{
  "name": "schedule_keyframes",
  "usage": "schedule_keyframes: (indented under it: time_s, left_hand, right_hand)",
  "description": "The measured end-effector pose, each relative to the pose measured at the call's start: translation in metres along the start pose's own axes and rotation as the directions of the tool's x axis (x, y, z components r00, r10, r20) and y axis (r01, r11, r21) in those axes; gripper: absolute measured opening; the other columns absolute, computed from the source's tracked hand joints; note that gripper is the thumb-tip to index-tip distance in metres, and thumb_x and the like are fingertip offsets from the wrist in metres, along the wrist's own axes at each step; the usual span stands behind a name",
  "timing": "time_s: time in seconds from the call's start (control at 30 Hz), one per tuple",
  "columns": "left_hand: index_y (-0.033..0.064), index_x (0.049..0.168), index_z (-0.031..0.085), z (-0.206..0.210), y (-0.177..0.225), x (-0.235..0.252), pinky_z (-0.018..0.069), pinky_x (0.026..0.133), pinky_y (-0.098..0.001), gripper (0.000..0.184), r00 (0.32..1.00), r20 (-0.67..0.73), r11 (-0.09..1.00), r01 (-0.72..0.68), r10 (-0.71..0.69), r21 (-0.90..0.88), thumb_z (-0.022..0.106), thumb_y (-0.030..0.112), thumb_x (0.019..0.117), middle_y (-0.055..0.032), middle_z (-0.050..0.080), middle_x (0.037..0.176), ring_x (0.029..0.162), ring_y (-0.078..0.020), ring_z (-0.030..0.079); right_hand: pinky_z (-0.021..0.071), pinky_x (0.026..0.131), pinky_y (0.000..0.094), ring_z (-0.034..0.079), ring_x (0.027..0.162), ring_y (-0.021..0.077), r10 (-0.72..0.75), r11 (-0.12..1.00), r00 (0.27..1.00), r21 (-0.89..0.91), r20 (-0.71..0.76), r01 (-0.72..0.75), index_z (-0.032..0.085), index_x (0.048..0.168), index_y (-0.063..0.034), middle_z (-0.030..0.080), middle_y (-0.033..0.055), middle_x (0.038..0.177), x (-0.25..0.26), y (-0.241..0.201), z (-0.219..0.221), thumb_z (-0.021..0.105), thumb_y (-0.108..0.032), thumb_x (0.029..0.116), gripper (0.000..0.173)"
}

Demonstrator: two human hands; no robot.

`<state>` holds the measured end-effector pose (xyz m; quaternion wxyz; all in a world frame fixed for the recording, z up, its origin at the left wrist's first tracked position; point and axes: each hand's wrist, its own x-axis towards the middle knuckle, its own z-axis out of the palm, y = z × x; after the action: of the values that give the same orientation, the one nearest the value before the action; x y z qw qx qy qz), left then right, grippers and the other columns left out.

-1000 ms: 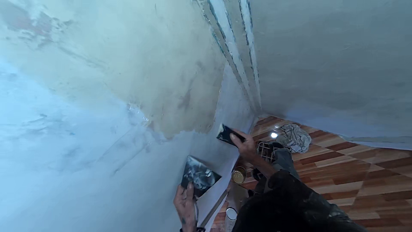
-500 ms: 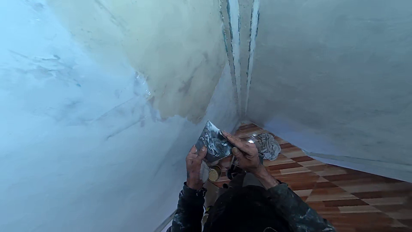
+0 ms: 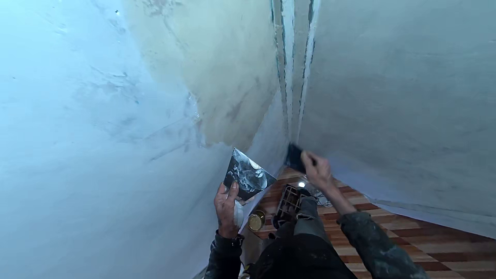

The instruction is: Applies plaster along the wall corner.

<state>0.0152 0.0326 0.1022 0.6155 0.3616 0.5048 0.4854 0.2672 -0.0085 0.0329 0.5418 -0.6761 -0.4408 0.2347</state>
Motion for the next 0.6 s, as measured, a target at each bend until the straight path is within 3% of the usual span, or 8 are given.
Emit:
schedule_keyframes:
  time_s: [0.07, 0.1, 0.13, 0.2, 0.3, 0.4, 0.6]
  left_hand:
    - [-0.0032, 0.130, 0.054, -0.011, -0.004, -0.005, 0.0651, 0.061, -0.0422, 0.028, 0.999, -0.023, 0.998, -0.025, 0.026, 0.051, 0.046, 0.001, 0.1034, -0.0132, 0.073, 0.097, 0.075, -0.0228, 0.075]
    - [-0.0031, 0.128, 0.056, -0.016, -0.007, -0.008, 0.0648, 0.060, -0.0396, 0.027, 0.998, -0.032, 0.995, -0.044, 0.047, 0.087, 0.047, 0.002, 0.1024, -0.0117, 0.074, 0.095, 0.072, -0.0207, 0.074]
    - [-0.0032, 0.127, 0.057, -0.022, -0.009, -0.011, 0.0643, 0.059, -0.0372, 0.027, 0.997, -0.041, 0.992, -0.054, 0.059, 0.116, 0.048, 0.002, 0.1021, -0.0106, 0.073, 0.093, 0.070, -0.0188, 0.073]
    - [-0.0035, 0.127, 0.057, -0.034, -0.013, -0.016, 0.0630, 0.058, -0.0348, 0.029, 0.995, -0.069, 0.989, -0.060, 0.069, 0.134, 0.049, 0.003, 0.1007, -0.0113, 0.073, 0.092, 0.068, -0.0181, 0.072]
    - [-0.0029, 0.130, 0.055, -0.052, -0.017, -0.023, 0.0647, 0.060, -0.0389, 0.031, 0.993, -0.108, 0.994, -0.035, 0.047, 0.108, 0.050, 0.005, 0.1000, -0.0134, 0.074, 0.096, 0.074, -0.0216, 0.075]
    - [-0.0030, 0.129, 0.056, -0.068, -0.022, -0.029, 0.0651, 0.062, -0.0443, 0.030, 0.988, -0.154, 0.996, -0.007, 0.021, 0.090, 0.050, 0.005, 0.1002, -0.0154, 0.074, 0.098, 0.077, -0.0258, 0.075]
    - [-0.0023, 0.127, 0.057, -0.080, -0.031, -0.038, 0.0653, 0.062, -0.0443, 0.027, 0.978, -0.209, 0.997, 0.036, -0.021, 0.069, 0.050, 0.004, 0.1014, -0.0156, 0.074, 0.096, 0.076, -0.0258, 0.076]
  right_hand:
    - [0.0542, 0.062, 0.0379, 0.064, 0.066, 0.0149, 0.110, 0.990, 0.986, 0.100, -0.123, -0.098, 0.071, 0.103, -0.0007, 0.066, 0.0099, 0.076, 0.046, -0.015, -0.007, 0.049, -0.037, 0.1072, 0.043]
    - [0.0529, 0.054, 0.0338, 0.062, 0.060, 0.0127, 0.101, 0.985, 0.984, 0.155, -0.149, -0.078, 0.069, 0.102, -0.0061, 0.065, 0.0070, 0.075, 0.067, -0.022, -0.009, 0.051, -0.042, 0.1061, 0.041]
    - [0.0543, 0.058, 0.0319, 0.064, 0.065, 0.0120, 0.042, 0.981, 0.987, 0.195, -0.157, -0.011, 0.067, 0.106, -0.0073, 0.066, 0.0063, 0.081, 0.087, -0.031, -0.009, 0.054, -0.037, 0.1057, 0.032]
    - [0.0584, 0.075, 0.0311, 0.070, 0.081, 0.0120, -0.185, 0.963, 0.950, 0.144, -0.252, 0.226, 0.070, 0.112, -0.0002, 0.073, 0.0103, 0.093, 0.143, -0.043, 0.000, 0.057, -0.013, 0.0992, 0.022]
    - [0.0572, 0.087, 0.0399, 0.074, 0.095, 0.0242, -0.401, 0.916, 0.870, -0.092, -0.288, 0.392, 0.069, 0.127, 0.0033, 0.075, 0.0190, 0.108, 0.200, -0.059, 0.010, 0.052, -0.004, 0.0969, 0.035]
    - [0.0575, 0.084, 0.0426, 0.074, 0.091, 0.0276, -0.438, 0.897, 0.842, -0.221, -0.316, 0.384, 0.067, 0.133, -0.0001, 0.076, 0.0175, 0.107, 0.223, -0.068, 0.018, 0.049, -0.004, 0.0980, 0.039]
    - [0.0569, 0.082, 0.0447, 0.075, 0.091, 0.0290, -0.399, 0.912, 0.832, -0.264, -0.385, 0.315, 0.066, 0.135, -0.0013, 0.077, 0.0163, 0.106, 0.234, -0.076, 0.040, 0.048, -0.004, 0.0987, 0.041]
